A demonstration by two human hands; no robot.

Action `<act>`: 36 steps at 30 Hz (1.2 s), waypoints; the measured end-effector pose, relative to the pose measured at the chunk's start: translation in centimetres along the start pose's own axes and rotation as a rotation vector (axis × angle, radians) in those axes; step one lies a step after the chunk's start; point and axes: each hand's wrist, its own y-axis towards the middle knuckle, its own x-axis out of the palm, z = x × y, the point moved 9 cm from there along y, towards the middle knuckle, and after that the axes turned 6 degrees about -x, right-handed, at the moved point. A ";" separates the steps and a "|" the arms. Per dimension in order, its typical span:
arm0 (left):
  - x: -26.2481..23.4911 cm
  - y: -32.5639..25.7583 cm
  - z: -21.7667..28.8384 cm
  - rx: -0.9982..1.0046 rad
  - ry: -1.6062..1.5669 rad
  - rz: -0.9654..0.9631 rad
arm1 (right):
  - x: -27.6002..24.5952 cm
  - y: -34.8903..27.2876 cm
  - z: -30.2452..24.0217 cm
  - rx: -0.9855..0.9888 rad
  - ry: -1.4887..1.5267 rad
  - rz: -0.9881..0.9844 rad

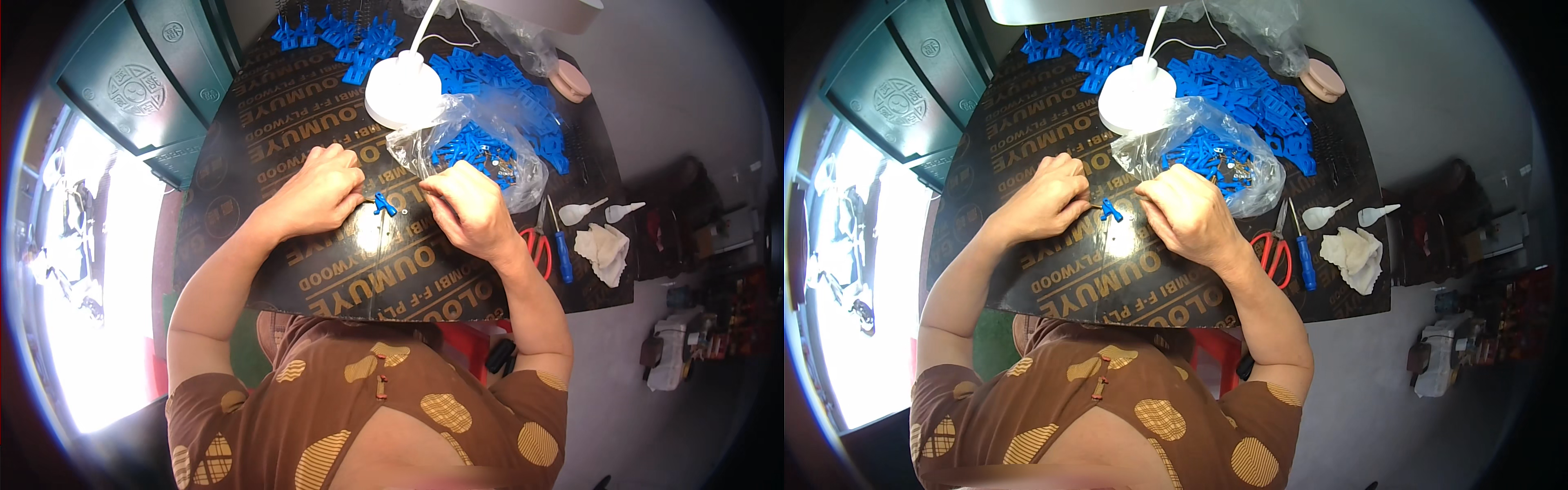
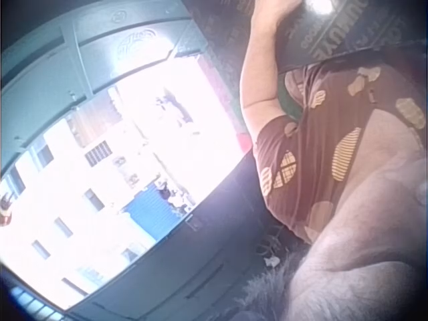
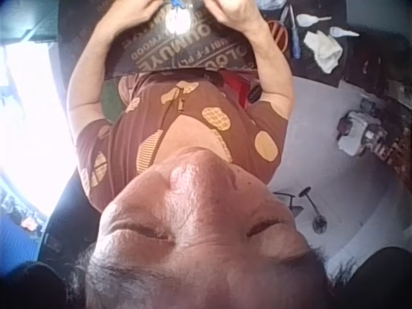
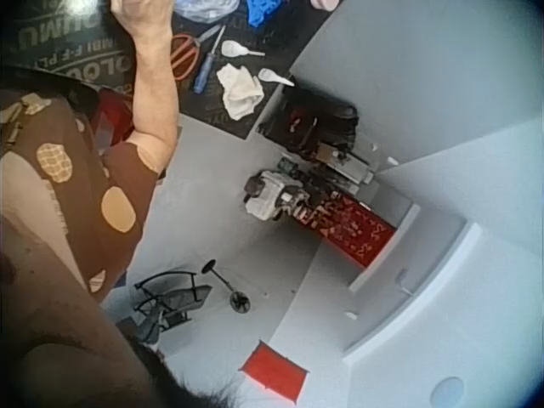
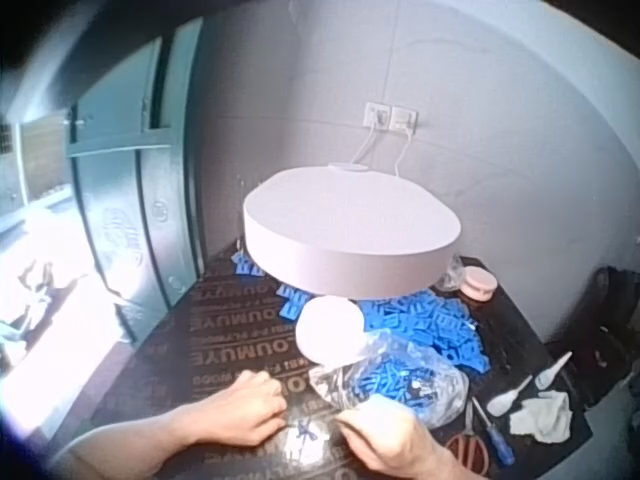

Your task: Manually assembling blue plastic components and small circular parts using glue.

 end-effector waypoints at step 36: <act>-0.3 -0.3 1.8 0.122 0.068 0.005 | 0.8 -0.5 0.3 0.030 0.020 -0.111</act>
